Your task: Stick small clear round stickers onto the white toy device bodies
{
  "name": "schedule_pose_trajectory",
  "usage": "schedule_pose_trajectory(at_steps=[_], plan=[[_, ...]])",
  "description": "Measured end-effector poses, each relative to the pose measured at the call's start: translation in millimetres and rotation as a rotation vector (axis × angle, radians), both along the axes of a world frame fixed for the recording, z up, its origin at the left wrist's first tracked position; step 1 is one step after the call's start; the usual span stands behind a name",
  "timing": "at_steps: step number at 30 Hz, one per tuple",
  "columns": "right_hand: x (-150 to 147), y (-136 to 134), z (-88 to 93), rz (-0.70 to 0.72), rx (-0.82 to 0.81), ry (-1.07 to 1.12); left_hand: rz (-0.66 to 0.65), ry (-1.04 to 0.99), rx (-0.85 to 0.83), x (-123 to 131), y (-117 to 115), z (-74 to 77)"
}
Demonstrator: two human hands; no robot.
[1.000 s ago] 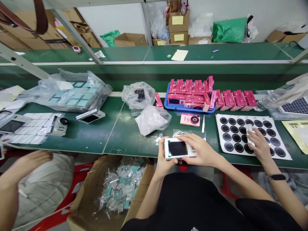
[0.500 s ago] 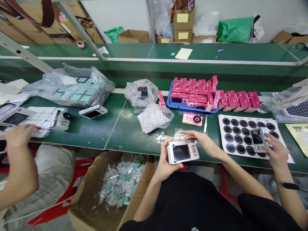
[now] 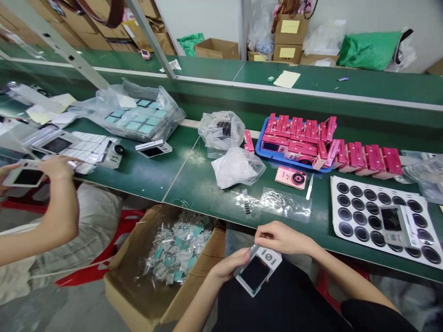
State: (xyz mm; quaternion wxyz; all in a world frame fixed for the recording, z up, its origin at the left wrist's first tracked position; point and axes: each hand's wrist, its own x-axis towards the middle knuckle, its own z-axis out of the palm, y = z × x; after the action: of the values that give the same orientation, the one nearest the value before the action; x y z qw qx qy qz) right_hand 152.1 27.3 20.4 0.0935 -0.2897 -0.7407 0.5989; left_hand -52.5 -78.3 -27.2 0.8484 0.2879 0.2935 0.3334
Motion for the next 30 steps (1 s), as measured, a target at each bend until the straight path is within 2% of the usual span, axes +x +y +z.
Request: schedule_pose_trajectory(at_steps=[1,3,5,7,12,15,18,22,25,28,30], plan=[[-8.1,5.0,0.8,0.057,0.072,-0.015,-0.034,0.044,0.012,1.3,-0.4,-3.6],[-27.2,20.3,-2.1,0.053,0.248,-0.087,-0.033,0.153,0.091,6.2,1.1,-8.4],[-46.3,40.3,-11.2,-0.067,0.44,-0.234,0.038,0.25,0.173,10.3,5.4,-10.2],[-61.4,60.3,-23.3,-0.147,0.534,-0.34,0.104,0.312,0.224,10.4,12.1,-10.4],[-74.8,87.0,-42.8,-0.126,0.555,-0.411,0.247,0.409,0.225,-4.1,31.3,-17.4],[-75.5,88.9,-44.5,-0.119,0.546,-0.439,0.309,0.43,0.179,-11.2,38.4,-28.4],[-77.2,87.6,-47.3,-0.12,0.536,-0.443,0.312,0.412,0.126,-13.8,40.7,-36.8],[-76.9,86.3,-53.5,-0.153,0.529,-0.406,0.344,0.342,0.038,-15.1,41.2,-35.6],[-69.0,84.6,-45.9,-0.133,0.519,-0.337,0.368,0.304,-0.102,-17.5,42.4,-29.2],[-52.8,75.8,-22.4,-0.057,0.532,-0.193,0.286,0.263,-0.21,-21.4,44.3,-22.8],[-40.3,64.9,-4.5,0.046,0.593,-0.085,0.216,0.242,-0.239,-23.3,46.2,-19.5]])
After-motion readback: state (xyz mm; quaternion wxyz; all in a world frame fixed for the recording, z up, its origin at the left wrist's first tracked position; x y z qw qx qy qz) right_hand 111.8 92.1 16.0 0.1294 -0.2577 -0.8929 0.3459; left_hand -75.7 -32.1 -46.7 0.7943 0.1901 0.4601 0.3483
